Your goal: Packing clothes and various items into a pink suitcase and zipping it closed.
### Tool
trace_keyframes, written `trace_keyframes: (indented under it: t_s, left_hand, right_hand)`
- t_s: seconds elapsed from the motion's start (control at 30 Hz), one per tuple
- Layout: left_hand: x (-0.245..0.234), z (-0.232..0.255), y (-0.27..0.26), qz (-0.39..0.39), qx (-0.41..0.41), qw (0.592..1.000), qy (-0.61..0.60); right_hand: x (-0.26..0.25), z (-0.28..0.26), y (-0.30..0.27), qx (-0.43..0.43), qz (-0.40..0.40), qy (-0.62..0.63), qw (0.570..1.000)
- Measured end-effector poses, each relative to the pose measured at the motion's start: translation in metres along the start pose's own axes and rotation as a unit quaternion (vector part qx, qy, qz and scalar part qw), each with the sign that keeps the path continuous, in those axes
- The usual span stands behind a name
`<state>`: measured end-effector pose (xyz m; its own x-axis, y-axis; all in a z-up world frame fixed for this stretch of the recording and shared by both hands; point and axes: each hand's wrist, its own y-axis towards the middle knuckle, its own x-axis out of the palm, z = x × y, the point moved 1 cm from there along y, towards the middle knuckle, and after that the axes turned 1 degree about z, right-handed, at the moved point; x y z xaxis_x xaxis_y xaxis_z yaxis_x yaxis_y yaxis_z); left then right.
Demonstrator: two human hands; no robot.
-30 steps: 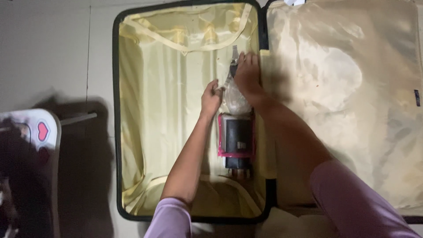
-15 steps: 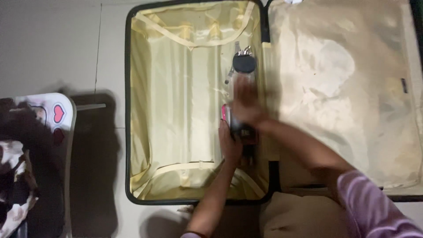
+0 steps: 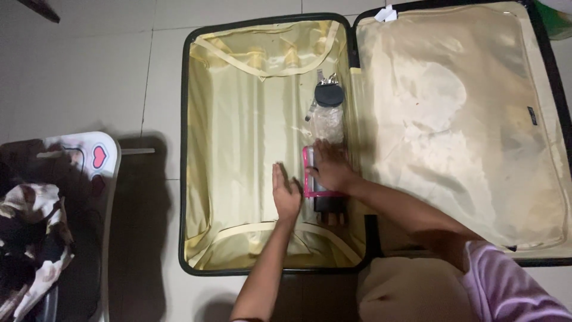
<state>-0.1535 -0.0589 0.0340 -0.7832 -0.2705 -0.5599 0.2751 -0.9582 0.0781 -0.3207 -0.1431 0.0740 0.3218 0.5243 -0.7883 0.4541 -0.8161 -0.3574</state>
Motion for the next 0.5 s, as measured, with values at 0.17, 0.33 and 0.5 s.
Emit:
trace_keyframes:
  t_s: [0.17, 0.33, 0.5]
  left_hand:
    - [-0.015, 0.020, -0.001, -0.030, -0.025, 0.999, -0.004]
    - [-0.056, -0.010, 0.012, -0.043, 0.014, 0.996, 0.073]
    - [-0.154, -0.049, 0.030, 0.045, 0.080, 0.977, 0.195]
  right_hand:
    - [-0.002, -0.013, -0.012, -0.064, 0.029, -0.093, 0.993]
    - [0.009, -0.020, 0.008, -0.115, 0.048, -0.127, 0.984]
    - [0.005, -0.046, 0.019, -0.156, 0.084, -0.167, 0.970]
